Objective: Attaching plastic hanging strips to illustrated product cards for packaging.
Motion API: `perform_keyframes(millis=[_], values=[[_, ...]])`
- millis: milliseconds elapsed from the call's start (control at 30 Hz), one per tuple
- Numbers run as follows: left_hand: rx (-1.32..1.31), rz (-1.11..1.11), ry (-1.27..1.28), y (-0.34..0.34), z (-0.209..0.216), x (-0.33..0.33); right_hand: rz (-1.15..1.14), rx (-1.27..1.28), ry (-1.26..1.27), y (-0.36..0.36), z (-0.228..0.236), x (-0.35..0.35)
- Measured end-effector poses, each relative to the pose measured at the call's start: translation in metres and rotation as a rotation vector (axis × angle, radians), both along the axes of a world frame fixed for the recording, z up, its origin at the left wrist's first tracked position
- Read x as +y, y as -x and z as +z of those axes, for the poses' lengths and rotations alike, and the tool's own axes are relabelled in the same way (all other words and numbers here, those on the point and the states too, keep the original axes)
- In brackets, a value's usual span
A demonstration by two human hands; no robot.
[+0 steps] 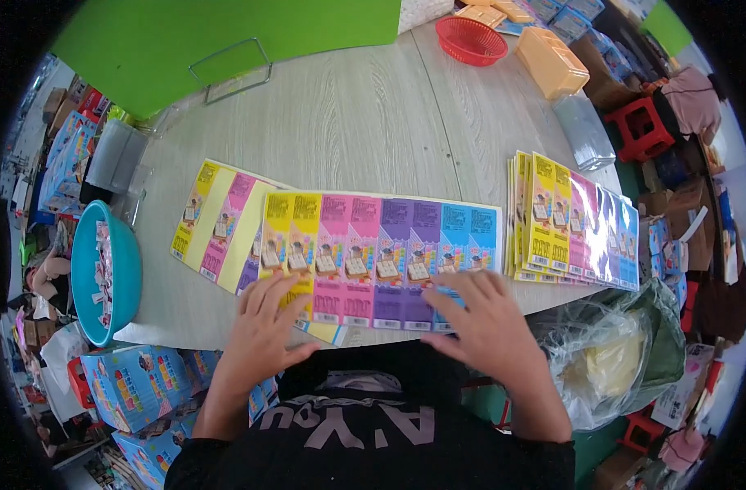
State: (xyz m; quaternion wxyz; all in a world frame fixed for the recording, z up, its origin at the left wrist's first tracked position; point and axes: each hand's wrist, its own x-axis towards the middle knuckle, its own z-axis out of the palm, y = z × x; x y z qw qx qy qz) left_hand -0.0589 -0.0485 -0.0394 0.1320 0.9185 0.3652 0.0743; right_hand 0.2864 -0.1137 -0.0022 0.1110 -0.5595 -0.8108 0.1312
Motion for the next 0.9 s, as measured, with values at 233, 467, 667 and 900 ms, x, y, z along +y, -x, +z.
perform_keyframes(millis=[233, 467, 667, 900], values=[[-0.066, -0.128, -0.083, 0.019, -0.005, -0.016, 0.135, -0.042, 0.003, 0.018, -0.017, -0.021], [-0.147, -0.113, -0.297, 0.011, 0.014, -0.017, 0.116, -0.022, -0.395, 0.025, -0.016, -0.029], [-0.176, -0.156, -0.478, -0.023, 0.026, -0.01, 0.16, -0.002, -0.545, 0.032, -0.004, -0.017], [-0.207, -0.195, -0.528, -0.029, 0.039, 0.002, 0.164, -0.105, -0.565, 0.033, 0.01, -0.009]])
